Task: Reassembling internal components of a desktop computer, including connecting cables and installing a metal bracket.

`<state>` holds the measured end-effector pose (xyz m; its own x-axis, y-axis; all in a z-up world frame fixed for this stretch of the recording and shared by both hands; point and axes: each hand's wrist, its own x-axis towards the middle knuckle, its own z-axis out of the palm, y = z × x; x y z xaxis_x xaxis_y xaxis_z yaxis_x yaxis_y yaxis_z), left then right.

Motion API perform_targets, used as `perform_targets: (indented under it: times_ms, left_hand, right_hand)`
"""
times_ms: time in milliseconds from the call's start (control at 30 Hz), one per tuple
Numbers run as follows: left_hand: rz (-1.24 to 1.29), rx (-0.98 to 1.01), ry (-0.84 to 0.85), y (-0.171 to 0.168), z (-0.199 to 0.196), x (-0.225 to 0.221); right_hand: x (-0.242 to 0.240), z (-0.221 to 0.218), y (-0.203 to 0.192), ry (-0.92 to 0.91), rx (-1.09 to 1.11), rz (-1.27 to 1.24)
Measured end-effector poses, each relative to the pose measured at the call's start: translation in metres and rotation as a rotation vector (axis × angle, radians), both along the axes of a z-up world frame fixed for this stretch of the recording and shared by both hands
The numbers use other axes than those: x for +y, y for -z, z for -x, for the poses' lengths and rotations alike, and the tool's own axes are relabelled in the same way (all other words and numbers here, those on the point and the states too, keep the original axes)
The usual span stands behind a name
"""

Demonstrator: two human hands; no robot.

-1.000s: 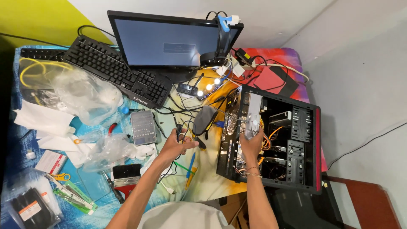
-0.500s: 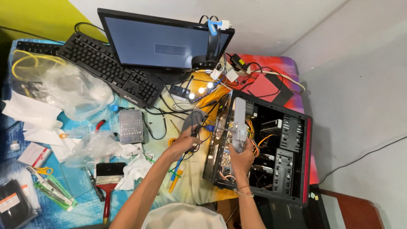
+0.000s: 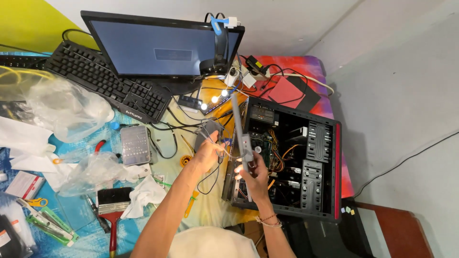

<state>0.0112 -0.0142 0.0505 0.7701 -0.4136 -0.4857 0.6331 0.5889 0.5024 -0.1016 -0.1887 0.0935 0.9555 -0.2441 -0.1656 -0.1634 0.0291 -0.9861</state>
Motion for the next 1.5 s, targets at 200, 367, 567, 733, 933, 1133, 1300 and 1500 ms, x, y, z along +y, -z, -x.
perform_targets:
  times_ms: [200, 367, 567, 733, 933, 1133, 1300, 1500]
  left_hand:
    - [0.147, -0.067, -0.181, -0.051, 0.014, 0.009]
    - [0.186, -0.122, -0.142, -0.013, 0.018, 0.015]
    - [0.205, -0.323, -0.13, -0.051, 0.029, 0.026]
    - [0.045, -0.485, 0.011, -0.052, 0.026, 0.034]
    - [-0.837, -0.517, 0.569, -0.065, 0.03, 0.081]
    - [-0.802, -0.514, 0.736, -0.13, 0.0, 0.143]
    - [-0.755, -0.462, 0.477, -0.164, -0.029, 0.127]
    - [-0.443, -0.149, 0.65, -0.103, -0.028, 0.068]
  right_hand:
    - [0.013, 0.001, -0.009, -0.251, -0.01, -0.091]
    - [0.027, -0.005, -0.013, -0.271, -0.056, -0.171]
    - [0.043, -0.024, -0.017, -0.345, -0.048, -0.307]
    - [0.053, -0.032, -0.038, -0.381, -0.007, -0.283]
    - [0.044, -0.036, -0.022, -0.375, 0.001, -0.281]
    - [0.028, -0.041, -0.027, -0.411, 0.044, -0.287]
    - [0.015, -0.043, -0.026, -0.54, 0.046, -0.27]
    - [0.015, -0.043, -0.003, -0.644, 0.04, -0.28]
